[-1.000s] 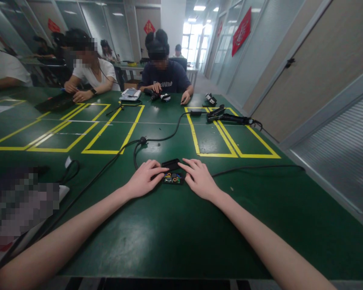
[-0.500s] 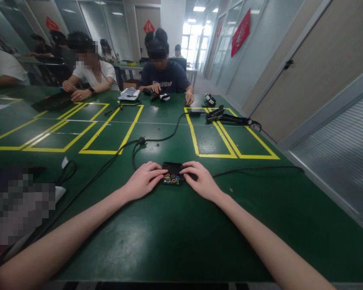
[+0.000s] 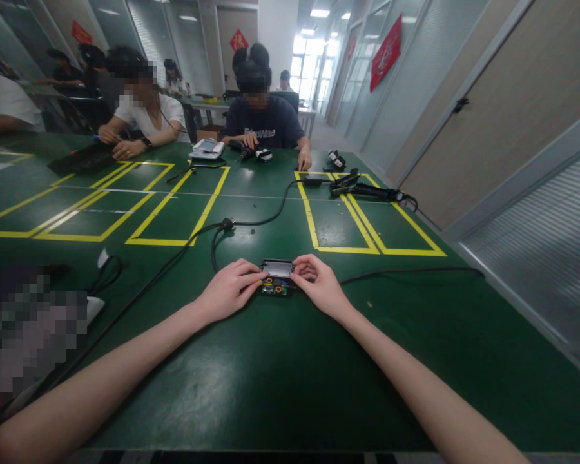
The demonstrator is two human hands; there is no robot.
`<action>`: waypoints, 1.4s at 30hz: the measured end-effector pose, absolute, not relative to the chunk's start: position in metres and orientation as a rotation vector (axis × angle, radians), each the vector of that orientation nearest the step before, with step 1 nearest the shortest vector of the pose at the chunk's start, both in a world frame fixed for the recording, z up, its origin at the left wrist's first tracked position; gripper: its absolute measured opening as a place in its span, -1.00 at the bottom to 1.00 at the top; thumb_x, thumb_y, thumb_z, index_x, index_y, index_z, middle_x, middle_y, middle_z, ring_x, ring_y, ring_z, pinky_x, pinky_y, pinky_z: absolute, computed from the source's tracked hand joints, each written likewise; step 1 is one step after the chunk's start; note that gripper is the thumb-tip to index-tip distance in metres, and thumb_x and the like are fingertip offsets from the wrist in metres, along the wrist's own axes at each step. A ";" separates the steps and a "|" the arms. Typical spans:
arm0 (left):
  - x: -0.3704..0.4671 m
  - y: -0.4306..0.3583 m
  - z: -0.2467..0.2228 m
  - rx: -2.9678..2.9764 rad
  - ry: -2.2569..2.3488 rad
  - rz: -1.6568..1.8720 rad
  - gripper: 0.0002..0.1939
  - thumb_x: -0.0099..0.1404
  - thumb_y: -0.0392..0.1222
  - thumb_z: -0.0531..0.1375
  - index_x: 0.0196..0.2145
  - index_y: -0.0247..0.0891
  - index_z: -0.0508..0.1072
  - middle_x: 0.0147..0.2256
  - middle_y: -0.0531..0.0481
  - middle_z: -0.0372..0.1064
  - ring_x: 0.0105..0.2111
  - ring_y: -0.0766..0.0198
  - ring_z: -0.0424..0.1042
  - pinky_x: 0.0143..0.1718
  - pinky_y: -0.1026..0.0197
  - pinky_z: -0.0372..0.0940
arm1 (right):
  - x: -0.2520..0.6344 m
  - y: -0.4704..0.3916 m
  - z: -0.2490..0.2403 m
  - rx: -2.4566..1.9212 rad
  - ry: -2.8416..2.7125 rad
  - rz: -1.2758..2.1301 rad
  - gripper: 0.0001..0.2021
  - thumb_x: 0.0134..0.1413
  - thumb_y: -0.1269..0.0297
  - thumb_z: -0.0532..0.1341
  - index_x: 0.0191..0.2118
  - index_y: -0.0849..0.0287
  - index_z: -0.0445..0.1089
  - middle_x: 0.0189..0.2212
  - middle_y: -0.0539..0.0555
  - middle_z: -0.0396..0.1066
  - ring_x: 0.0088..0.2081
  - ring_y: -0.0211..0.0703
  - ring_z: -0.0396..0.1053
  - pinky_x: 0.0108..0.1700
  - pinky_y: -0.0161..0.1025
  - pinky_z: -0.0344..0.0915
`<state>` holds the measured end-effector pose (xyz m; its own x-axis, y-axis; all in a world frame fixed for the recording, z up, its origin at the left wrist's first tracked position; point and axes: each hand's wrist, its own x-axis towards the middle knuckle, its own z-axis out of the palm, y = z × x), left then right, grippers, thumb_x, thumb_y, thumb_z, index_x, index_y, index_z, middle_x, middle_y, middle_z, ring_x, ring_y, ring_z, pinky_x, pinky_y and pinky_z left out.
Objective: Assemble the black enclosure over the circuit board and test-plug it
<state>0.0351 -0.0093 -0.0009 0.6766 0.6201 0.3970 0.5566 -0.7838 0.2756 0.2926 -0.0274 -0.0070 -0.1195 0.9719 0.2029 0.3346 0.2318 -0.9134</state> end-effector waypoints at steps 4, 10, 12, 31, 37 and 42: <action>0.035 -0.009 -0.002 2.778 0.969 0.744 -0.71 0.54 -0.20 0.08 0.06 -0.23 0.56 -0.11 -0.13 0.52 -0.11 0.12 0.45 -0.08 0.06 0.41 | 0.295 -0.025 -0.009 -1.310 -1.658 0.888 -0.56 0.08 0.04 0.35 0.04 0.15 0.48 -0.26 0.08 0.47 -0.33 -0.17 0.43 -0.28 -0.20 0.44; 0.034 -0.009 -0.002 2.806 0.950 0.744 -0.70 0.54 -0.20 0.08 0.07 -0.24 0.54 -0.11 -0.14 0.51 -0.11 0.12 0.44 -0.09 0.06 0.41 | 0.296 -0.025 -0.006 -1.421 -1.734 0.837 -0.60 0.11 0.05 0.30 -0.03 0.19 0.55 -0.37 0.05 0.48 -0.43 -0.19 0.33 -0.37 -0.20 0.30; 0.034 -0.010 0.000 2.810 0.939 0.739 -0.70 0.55 -0.20 0.07 0.08 -0.23 0.54 -0.11 -0.13 0.51 -0.12 0.13 0.44 -0.09 0.06 0.41 | 0.296 -0.025 -0.004 -1.400 -1.679 0.923 -0.60 0.07 0.06 0.32 -0.03 0.20 0.51 -0.31 0.08 0.54 -0.40 -0.17 0.38 -0.38 -0.22 0.28; 0.035 -0.012 -0.001 2.883 0.960 0.736 -0.71 0.55 -0.20 0.05 -0.04 -0.26 0.57 -0.18 -0.13 0.51 -0.16 0.14 0.43 -0.16 0.10 0.37 | 0.291 -0.034 0.003 -1.279 -1.673 1.016 -0.67 0.05 0.05 0.35 -0.13 0.14 0.52 -0.21 0.14 0.62 -0.15 0.03 0.58 -0.10 -0.08 0.50; 0.035 -0.012 -0.001 2.914 0.937 0.783 -0.73 0.54 -0.21 0.08 -0.19 -0.28 0.58 -0.20 -0.11 0.53 -0.19 0.15 0.43 -0.20 0.10 0.35 | 0.292 -0.036 0.009 -1.288 -1.757 0.983 -0.66 0.11 -0.01 0.31 -0.14 0.15 0.57 -0.23 0.13 0.61 -0.20 -0.01 0.55 -0.12 -0.10 0.47; 0.033 -0.012 -0.004 2.921 0.926 0.848 -0.73 0.52 -0.22 0.11 -0.27 -0.28 0.58 -0.20 -0.11 0.56 -0.20 0.17 0.46 -0.19 0.12 0.35 | 0.294 -0.037 0.011 -1.320 -1.824 0.953 -0.64 0.07 0.01 0.35 -0.11 0.14 0.58 -0.21 0.11 0.60 -0.34 -0.11 0.46 -0.24 -0.14 0.44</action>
